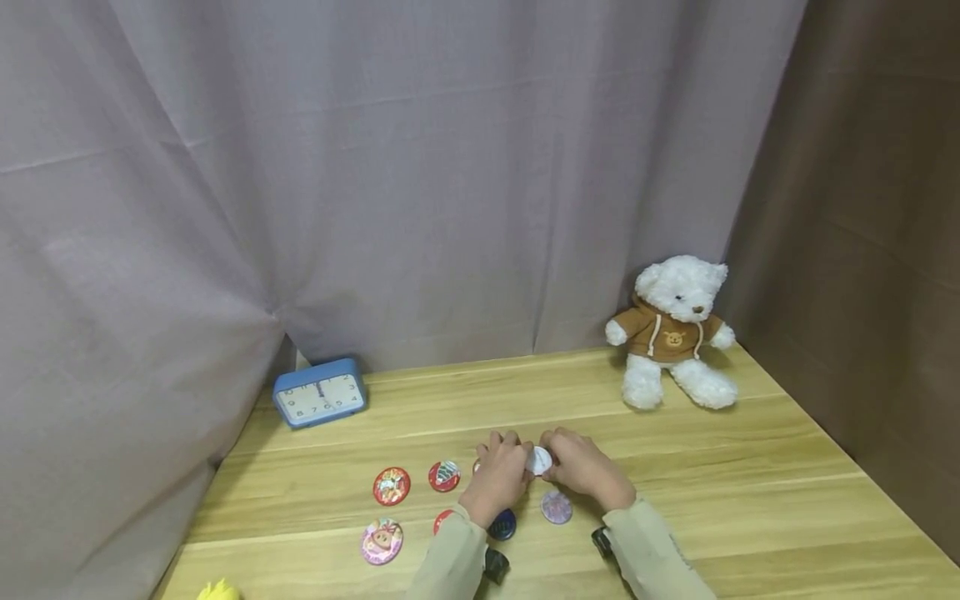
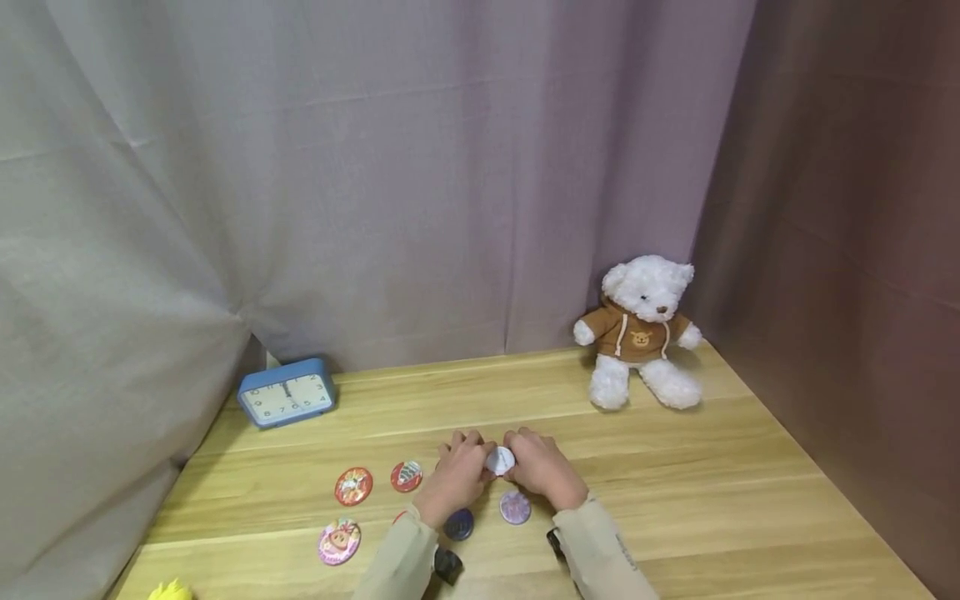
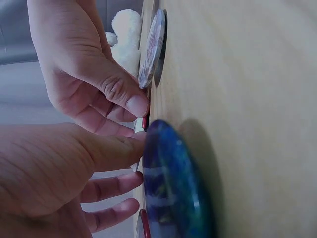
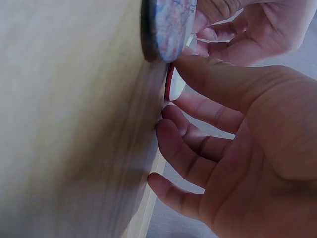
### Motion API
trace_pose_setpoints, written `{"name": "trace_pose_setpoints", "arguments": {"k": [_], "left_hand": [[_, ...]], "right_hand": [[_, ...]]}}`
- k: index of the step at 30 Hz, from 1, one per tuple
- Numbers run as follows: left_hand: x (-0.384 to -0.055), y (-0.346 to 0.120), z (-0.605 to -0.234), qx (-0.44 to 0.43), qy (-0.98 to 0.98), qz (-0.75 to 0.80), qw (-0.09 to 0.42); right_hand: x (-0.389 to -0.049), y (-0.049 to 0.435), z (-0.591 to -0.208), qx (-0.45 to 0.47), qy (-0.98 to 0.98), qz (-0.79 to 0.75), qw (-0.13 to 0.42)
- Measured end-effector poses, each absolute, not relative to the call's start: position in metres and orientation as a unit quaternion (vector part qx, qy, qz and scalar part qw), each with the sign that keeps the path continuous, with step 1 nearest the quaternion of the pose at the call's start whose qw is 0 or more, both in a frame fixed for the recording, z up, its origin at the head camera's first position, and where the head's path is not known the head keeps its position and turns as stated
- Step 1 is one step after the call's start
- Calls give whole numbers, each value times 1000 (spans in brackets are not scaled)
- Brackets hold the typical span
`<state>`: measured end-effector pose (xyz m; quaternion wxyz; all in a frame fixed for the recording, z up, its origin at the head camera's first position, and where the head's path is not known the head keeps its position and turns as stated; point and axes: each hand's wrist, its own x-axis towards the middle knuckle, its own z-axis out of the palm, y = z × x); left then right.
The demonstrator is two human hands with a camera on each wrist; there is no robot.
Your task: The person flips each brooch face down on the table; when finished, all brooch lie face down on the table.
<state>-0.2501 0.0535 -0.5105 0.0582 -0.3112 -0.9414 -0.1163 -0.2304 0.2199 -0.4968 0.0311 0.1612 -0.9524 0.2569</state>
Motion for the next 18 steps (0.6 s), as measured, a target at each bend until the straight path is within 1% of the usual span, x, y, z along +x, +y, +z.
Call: {"name": "trace_pose_setpoints", "arguments": {"k": [7, 12, 18], "left_hand": [[-251, 54, -506, -309, -940, -126, 64], [-249, 51, -503, -311, -938, -143, 59], [-247, 39, -502, -303, -936, -167, 63]], "right_hand": [[-237, 221, -494, 155, -953, 259, 19], [-236, 224, -490, 144, -954, 261, 6], [-232, 224, -488, 135, -955, 265, 18]]}}
